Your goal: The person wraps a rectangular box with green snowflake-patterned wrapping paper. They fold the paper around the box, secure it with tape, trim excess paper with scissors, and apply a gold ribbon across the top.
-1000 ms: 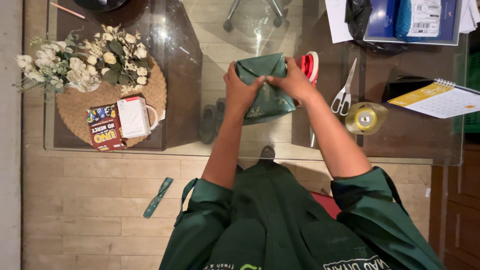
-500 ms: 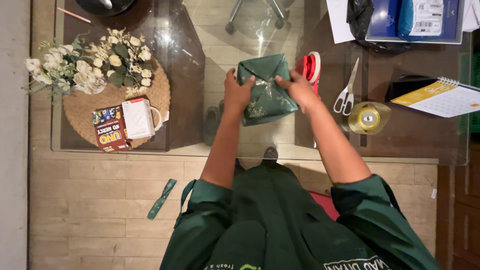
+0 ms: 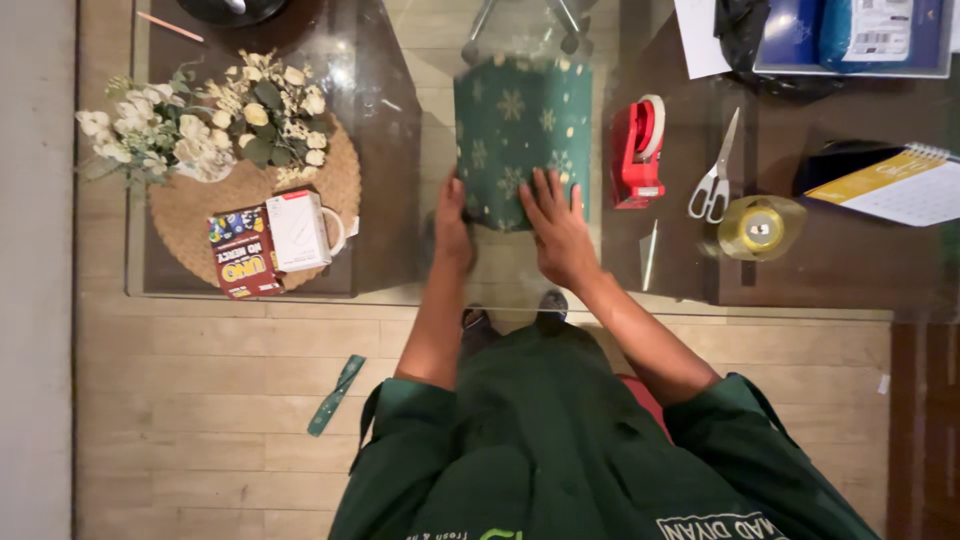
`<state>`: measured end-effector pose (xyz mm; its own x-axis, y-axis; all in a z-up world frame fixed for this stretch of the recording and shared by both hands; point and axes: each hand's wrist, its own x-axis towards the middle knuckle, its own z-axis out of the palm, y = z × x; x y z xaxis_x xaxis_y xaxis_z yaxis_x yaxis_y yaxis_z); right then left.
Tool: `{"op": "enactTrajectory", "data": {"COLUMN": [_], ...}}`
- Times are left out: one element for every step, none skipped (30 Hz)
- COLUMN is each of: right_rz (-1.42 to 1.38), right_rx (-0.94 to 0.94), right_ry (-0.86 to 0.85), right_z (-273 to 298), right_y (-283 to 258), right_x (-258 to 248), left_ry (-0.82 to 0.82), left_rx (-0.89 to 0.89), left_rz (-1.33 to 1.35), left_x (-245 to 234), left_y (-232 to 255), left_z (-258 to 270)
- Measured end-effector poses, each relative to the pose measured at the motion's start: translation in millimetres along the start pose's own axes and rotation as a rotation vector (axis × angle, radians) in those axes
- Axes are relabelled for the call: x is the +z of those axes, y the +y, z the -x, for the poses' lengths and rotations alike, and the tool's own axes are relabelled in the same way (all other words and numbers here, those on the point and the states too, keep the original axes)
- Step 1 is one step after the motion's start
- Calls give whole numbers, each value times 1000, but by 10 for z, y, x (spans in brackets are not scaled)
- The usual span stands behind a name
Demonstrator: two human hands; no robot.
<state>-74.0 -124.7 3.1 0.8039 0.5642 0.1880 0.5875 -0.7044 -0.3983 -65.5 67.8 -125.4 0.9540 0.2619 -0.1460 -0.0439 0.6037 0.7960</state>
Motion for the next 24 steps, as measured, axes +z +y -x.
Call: {"op": "enactTrajectory", "data": {"right_rz": [2,4,7,-18,-47,-76,-143,-209,-275,-260,-245,-230,-344,-458,-571,-611,-651,-690,-694,-697,-701,-723,-743,-763], "right_rx": [2,3,6,-31,-63,-96,-62,-29,2,79,152,224,286,347,404,437,470,503,557,611,664,626,589,552], "right_ry": [-17,-33,-52,-75,-100,-125,-59,8,75,180,282,385,334,282,231,221,210,200,188,176,164,176,188,199], "right_z": [41,76,106,126,164,194,196,188,166,141,107,74,57,37,27,37,49,60,76,85,80,80,95,106], "right_y": [-8,-11,5,38,61,80,107,136,175,220,267,316,360,392,422,450,478,502,520,541,559,577,601,619], "right_x": [97,184,249,296,340,381,418,451,474,494,521,554,592,642,681,709,733,759,791,819,848,869,876,881], "left_ry": [35,69,98,127,156,163,164,166,95,24,-43,-85,-127,-169,-143,-117,-92,-96,-100,-104,-100,-96,-91,-91], "left_rx": [0,0,-46,-93,-143,-119,-94,-69,-52,-37,-20,29,75,120,106,92,78,95,110,125,110,95,78,79], "left_rz": [-72,-144,-192,-239,-290,-240,-191,-141,-88,-33,22,-111,-242,-373,-451,-528,-605,-599,-594,-589,-603,-617,-631,-602], "left_x": [-105,-213,-310,-390,-470,-530,-546,-536,-520,-503,-477,-427,-359,-299,-234,-170,-126,-102,-96,-97,-103,-108,-102,-91], "left_y": [-195,-372,-529,-658,-744,-786,-789,-753,-670,-555,-434,-323,-239,-169,-120,-93,-72,-56,-49,-43,-30,-13,-1,14], "left_z": [-2,-9,-9,-5,30,67,78,90,109,143,171,157,141,145,156,162,163,156,160,166,167,168,177,186]}}
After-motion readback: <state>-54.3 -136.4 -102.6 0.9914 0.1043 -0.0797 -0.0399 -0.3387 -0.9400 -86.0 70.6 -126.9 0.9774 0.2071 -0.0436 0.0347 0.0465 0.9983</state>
